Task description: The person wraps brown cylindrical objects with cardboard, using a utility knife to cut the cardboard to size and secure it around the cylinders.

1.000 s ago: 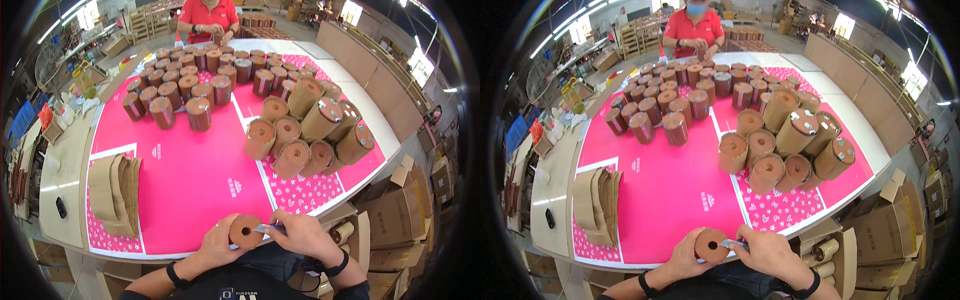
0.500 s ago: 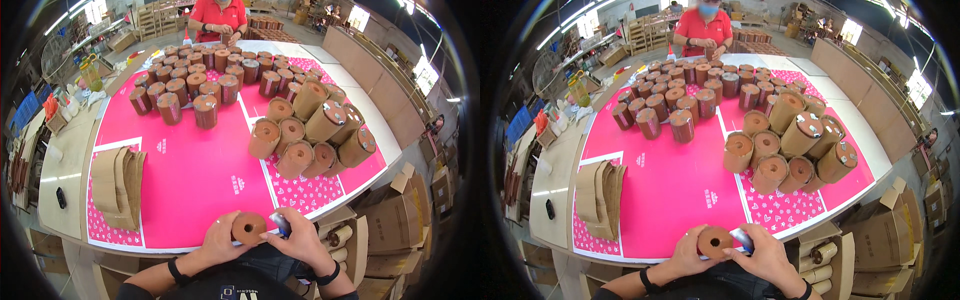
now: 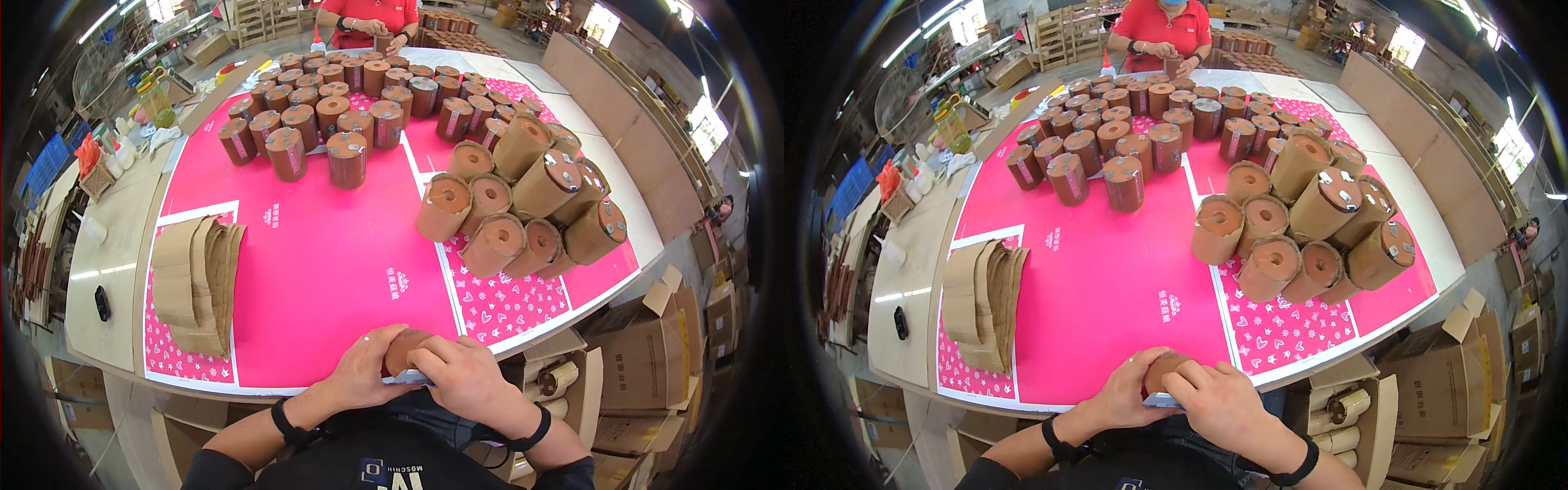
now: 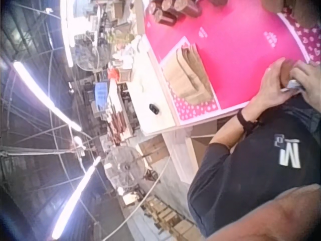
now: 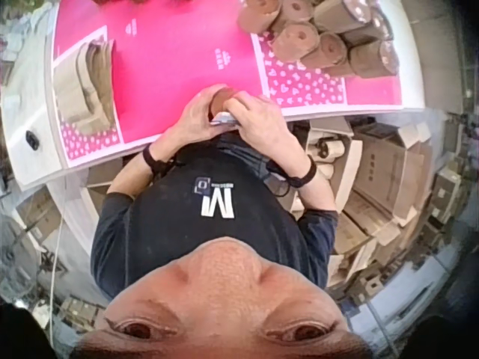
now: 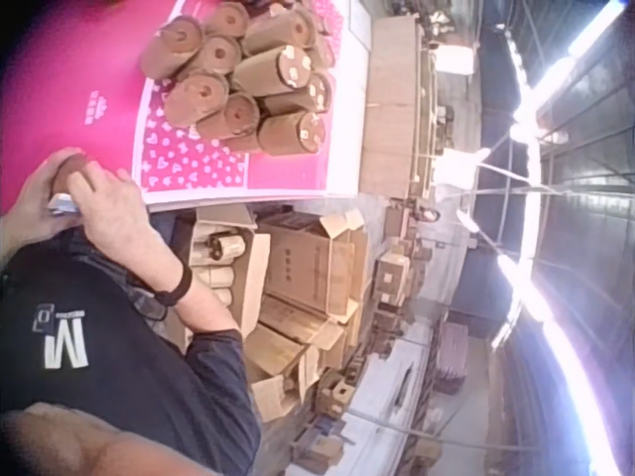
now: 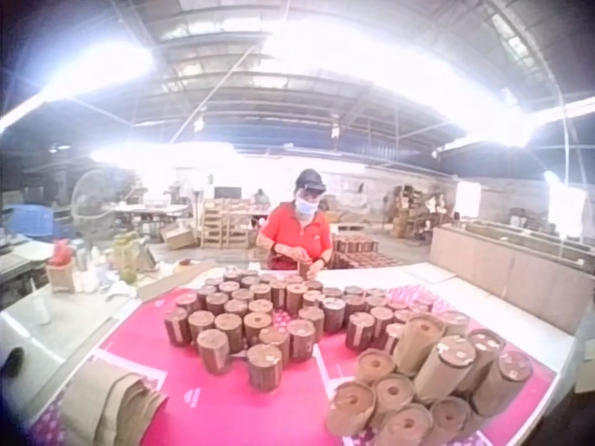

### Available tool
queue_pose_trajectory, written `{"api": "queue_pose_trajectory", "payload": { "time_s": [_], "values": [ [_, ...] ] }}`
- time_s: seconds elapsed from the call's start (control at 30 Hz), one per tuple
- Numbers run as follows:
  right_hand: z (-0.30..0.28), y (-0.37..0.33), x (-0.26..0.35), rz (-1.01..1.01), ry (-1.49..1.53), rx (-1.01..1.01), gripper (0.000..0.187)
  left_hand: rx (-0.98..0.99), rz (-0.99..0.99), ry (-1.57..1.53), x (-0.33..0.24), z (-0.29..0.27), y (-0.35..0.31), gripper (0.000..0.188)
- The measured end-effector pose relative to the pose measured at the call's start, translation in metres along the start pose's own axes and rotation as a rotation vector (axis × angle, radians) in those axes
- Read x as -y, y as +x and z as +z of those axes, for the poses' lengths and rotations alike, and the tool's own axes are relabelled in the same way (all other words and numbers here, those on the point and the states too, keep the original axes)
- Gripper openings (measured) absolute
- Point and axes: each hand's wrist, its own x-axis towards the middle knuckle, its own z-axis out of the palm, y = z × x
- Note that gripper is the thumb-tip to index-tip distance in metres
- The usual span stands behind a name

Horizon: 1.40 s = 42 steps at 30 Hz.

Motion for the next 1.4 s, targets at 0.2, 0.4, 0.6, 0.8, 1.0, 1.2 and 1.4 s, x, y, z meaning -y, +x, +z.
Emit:
{"api": "queue_pose_trajectory", "payload": {
  "time_s": [0.2, 0.4, 0.6, 0.8, 1.0, 1.2, 1.4],
  "values": [
    [-0.017, 0.004, -0.007, -0.072, 0.108, 0.049, 0.038, 0.058, -0.034, -0.069, 0.004, 0.0, 0.002, 0.094],
    [-0.025, 0.003, -0.004, -0.084, 0.017, 0.127, 0.049, 0.243, -0.058, -0.168, -0.003, -0.017, 0.011, 0.09],
    [-0.015, 0.002, -0.008, 0.001, 0.003, -0.009, 0.053, 0.168, -0.06, -0.15, -0.004, -0.023, 0.017, 0.091],
    [-0.003, -0.011, -0.02, 0.189, -0.061, -0.22, 0.064, 0.2, -0.069, -0.108, -0.005, -0.017, 0.013, 0.091],
    [-0.008, -0.018, -0.006, 0.2, 0.295, -0.232, 0.072, 0.163, -0.04, -0.135, -0.004, -0.013, 0.008, 0.089],
    [-0.004, -0.019, -0.005, 0.173, 0.33, -0.182, 0.074, 0.138, -0.01, -0.112, -0.005, -0.011, 0.007, 0.09],
    [-0.003, -0.026, 0.006, 0.224, 0.399, -0.056, 0.07, 0.137, -0.015, -0.098, -0.004, -0.012, 0.007, 0.09]
  ]
}}
